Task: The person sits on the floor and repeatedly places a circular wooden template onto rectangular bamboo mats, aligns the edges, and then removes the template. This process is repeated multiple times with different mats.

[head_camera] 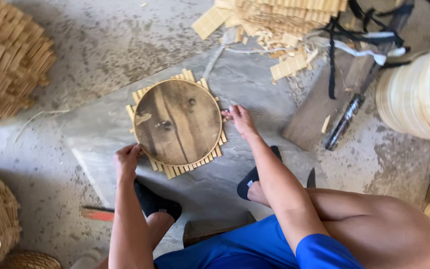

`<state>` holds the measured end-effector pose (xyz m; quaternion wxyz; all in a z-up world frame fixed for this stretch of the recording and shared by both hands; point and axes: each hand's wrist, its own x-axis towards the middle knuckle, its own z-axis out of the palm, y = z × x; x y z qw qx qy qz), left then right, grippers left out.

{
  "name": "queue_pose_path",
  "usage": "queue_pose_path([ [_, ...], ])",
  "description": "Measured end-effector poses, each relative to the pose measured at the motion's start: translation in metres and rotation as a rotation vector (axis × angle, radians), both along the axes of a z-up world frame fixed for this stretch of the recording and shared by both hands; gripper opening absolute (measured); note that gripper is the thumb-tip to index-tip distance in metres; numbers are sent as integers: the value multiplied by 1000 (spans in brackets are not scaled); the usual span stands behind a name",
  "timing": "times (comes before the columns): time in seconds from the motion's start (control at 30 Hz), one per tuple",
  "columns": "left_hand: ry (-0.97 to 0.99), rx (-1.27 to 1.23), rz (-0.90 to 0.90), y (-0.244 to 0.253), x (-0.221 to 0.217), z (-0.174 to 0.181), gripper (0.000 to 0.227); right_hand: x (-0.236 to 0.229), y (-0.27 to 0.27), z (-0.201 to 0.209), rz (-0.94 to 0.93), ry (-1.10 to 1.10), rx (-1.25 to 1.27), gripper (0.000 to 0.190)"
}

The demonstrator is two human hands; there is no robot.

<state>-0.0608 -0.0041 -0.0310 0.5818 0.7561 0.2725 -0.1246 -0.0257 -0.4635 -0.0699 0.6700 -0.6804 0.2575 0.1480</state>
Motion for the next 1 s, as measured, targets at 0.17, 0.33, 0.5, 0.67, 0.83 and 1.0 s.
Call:
queue_pose_path([
  [0.17,107,33,33,5,5,-5,25,4,7,11,-32,-82,0,28],
  [0.33,125,38,38,8,5,-10,28,5,8,18,-20,-66,-30,30],
  [0.5,119,-32,51,11,5,-1,30,5,12,29,-6,-50,-81,33],
  [0.67,141,-18,57,10,6,1,30,6,12,31,-9,-56,-83,34],
  [0.83,137,-4,46,9,6,1,29,7,11,30,0,-57,-90,34],
  [1.0,97,-4,19,8,6,1,28,8,11,33,8,-59,-75,32],
])
